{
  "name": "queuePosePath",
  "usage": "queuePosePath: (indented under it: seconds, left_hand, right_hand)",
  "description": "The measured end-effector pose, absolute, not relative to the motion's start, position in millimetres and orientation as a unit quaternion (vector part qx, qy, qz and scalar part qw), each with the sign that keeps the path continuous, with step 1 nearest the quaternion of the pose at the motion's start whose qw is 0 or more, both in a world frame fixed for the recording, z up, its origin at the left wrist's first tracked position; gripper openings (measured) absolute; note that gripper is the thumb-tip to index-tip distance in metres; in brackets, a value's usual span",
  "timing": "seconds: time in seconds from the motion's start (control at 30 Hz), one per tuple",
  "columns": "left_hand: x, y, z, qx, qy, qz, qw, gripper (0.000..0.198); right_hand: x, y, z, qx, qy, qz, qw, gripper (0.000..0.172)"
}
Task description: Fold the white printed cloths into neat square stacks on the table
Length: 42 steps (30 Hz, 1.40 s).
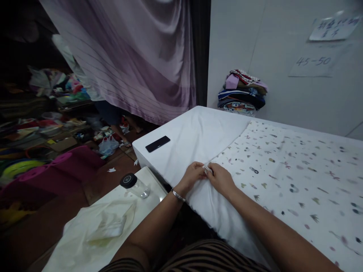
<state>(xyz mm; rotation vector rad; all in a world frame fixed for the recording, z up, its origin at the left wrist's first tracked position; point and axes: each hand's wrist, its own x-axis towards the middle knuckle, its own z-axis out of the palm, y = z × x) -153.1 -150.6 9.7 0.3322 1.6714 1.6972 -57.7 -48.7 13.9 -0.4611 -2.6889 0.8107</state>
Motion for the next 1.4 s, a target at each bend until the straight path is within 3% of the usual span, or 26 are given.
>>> queuePosePath:
  seconds: [0.2,0.5,0.77,0.93,1.1,1.23,1.4]
  left_hand:
    - [-152,-155,8,0.151,0.605,0.691,0.365,0.021]
    - [-153,-154,-3,0.202,0.589,0.699,0.351,0.027]
    - [-154,-152,-4,0.215,0.611,0.680,0.343,0.017]
    - [-154,-150,-1,0.195,0.640,0.672,0.318,0.020]
    - [-152,-151,0,0.192,0.633,0.675,0.328,0.021]
    - [-160,-148,-1,0.211,0.652,0.639,0.348,0.023]
    - [-175,-144,-1,0.266,0.729,0.546,0.317,0.018]
  right_hand:
    - [-57,-47,10,-0.146,-0.938,0.281,0.144,0.020]
    - [-56,-37,0,-0.136,-0.891,0.397,0.172,0.022]
    - [-55,-36,-1,-0.162,-0.857,0.461,0.162,0.027]
    - [-54,-42,2,-0.159,-0.889,0.374,0.212,0.027]
    - [-56,-49,6,-0.135,-0.943,0.257,0.164,0.023]
    - [-58,-53,8,-0.137,-0.947,0.245,0.154,0.018]
    - [-39,-60,19,-0.117,-0.956,0.232,0.139,0.032]
